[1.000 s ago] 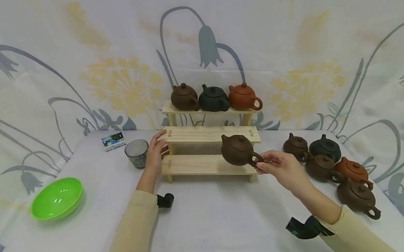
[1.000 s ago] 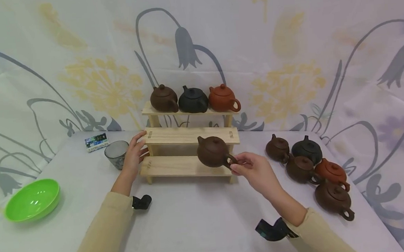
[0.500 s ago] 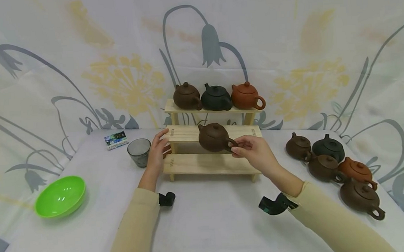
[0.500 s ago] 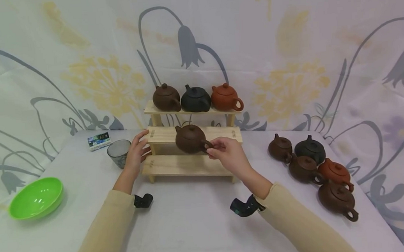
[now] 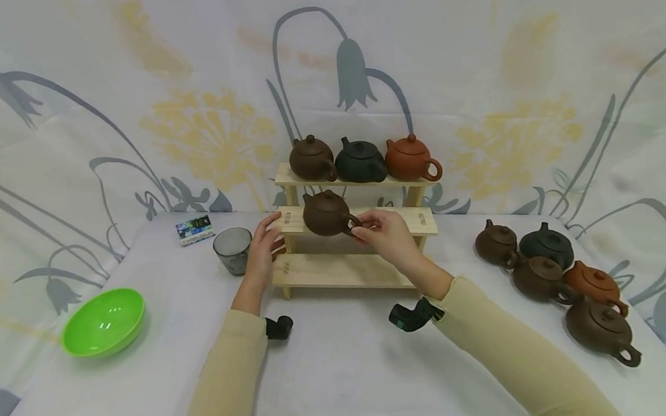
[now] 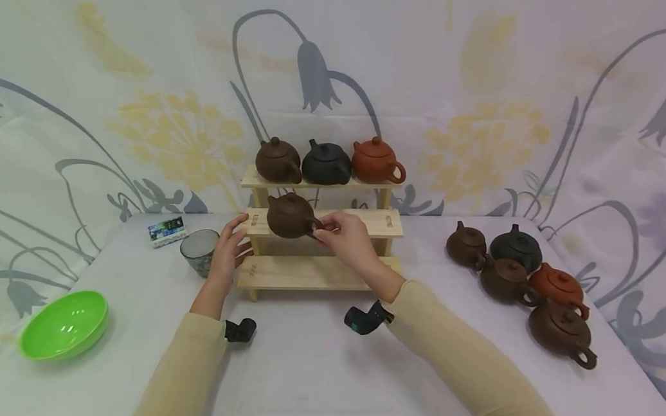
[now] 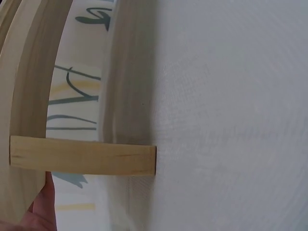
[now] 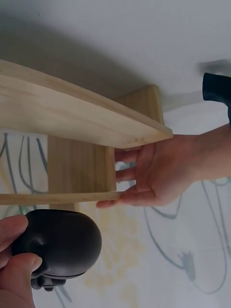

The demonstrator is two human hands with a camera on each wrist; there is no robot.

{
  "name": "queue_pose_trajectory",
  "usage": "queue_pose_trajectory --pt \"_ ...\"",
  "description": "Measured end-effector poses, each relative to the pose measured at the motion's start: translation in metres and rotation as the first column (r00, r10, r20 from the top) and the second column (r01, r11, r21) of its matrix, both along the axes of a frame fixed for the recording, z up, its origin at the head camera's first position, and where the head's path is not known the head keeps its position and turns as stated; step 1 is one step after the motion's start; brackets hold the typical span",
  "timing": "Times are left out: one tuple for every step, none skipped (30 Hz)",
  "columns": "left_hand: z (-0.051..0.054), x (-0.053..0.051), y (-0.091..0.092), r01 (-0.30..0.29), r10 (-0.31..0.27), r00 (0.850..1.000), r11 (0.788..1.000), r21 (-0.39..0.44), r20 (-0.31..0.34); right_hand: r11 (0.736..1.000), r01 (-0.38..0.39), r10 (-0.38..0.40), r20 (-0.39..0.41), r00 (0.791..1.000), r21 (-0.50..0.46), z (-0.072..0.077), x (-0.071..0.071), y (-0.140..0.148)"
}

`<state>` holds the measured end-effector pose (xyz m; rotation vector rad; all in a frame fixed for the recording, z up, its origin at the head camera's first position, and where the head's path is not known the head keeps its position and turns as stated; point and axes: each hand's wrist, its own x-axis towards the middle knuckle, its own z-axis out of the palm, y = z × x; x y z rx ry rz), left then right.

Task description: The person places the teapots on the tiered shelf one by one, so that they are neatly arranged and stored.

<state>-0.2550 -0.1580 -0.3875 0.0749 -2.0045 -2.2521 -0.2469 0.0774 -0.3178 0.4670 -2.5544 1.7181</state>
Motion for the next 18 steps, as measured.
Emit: queue_pose_trajectory --pt "0.000 0.000 0.000 -0.003 0.003 1.000 1.000 -0.001 -0.001 1.000 0.001 -0.001 -0.004 1.000 0.007 0.000 -0.002 -0.002" --pt "0.000 0.000 0.000 -0.006 0.006 1.000 1.000 -0.001 -0.003 1.000 0.001 -0.001 -0.006 1.000 0.013 0.000 -0.004 -0.005" --pt "0.000 0.000 0.000 -0.008 0.008 1.000 1.000 0.002 -0.006 1.000 -0.001 0.001 -0.005 1.000 0.012 -0.001 -0.005 -0.007" --pt "0.000 0.000 0.000 -0.010 0.010 1.000 1.000 0.001 -0.009 1.000 -0.002 0.002 -0.005 1.000 0.016 -0.001 -0.007 -0.008" --pt "0.000 0.000 0.000 -0.010 0.010 1.000 1.000 0.002 -0.013 1.000 -0.004 0.004 -0.005 1.000 0.014 -0.001 -0.009 -0.010" --pt "0.000 0.000 0.000 -0.009 0.009 1.000 1.000 0.007 -0.015 1.000 -0.005 0.005 -0.009 1.000 0.017 -0.002 -0.010 -0.011" --pt "0.000 0.000 0.000 -0.012 0.012 1.000 1.000 0.014 -0.017 1.000 -0.003 0.003 -0.008 1.000 0.016 -0.002 -0.012 -0.013" --pt "0.000 0.000 0.000 -0.011 0.012 1.000 1.000 0.016 -0.020 1.000 -0.003 0.003 -0.007 1.000 0.010 -0.003 -0.013 -0.014" --pt "0.000 0.001 0.000 -0.010 0.011 1.000 1.000 0.020 -0.023 1.000 0.000 0.001 -0.006 1.000 0.004 -0.003 -0.014 -0.015" --pt "0.000 0.001 0.000 -0.009 0.010 1.000 1.000 0.020 -0.024 1.000 0.003 -0.003 -0.011 1.000 0.004 -0.004 -0.015 -0.016" --pt "0.000 0.001 0.000 -0.010 0.010 1.000 1.000 0.024 -0.024 1.000 0.007 -0.007 -0.015 1.000 -0.001 -0.004 -0.016 -0.017" --pt "-0.001 0.001 0.000 -0.010 0.010 1.000 1.000 0.027 -0.024 1.000 0.012 -0.012 -0.018 1.000 -0.004 -0.005 -0.018 -0.018" --pt "-0.001 0.001 0.001 -0.009 0.010 1.000 1.000 0.027 -0.023 1.000 0.015 -0.015 -0.021 1.000 -0.009 -0.005 -0.018 -0.019" --pt "0.000 0.001 0.001 -0.008 0.008 1.000 1.000 0.027 -0.021 1.000 0.016 -0.016 -0.028 0.999 -0.008 -0.006 -0.019 -0.020" --pt "0.000 0.001 0.001 -0.008 0.008 1.000 1.000 0.029 -0.020 1.000 0.016 -0.016 -0.033 0.999 -0.006 -0.006 -0.019 -0.021" --pt "0.000 0.001 0.001 -0.008 0.009 1.000 1.000 0.030 -0.018 1.000 0.014 -0.014 -0.039 0.999 -0.007 -0.007 -0.020 -0.022" --pt "0.000 0.001 0.002 -0.010 0.010 1.000 0.999 0.032 -0.017 1.000 0.015 -0.015 -0.042 0.999 -0.008 -0.007 -0.021 -0.023" --pt "0.000 0.001 0.002 -0.010 0.011 1.000 0.999 0.033 -0.017 1.000 0.016 -0.016 -0.045 0.999 -0.010 -0.008 -0.021 -0.024"
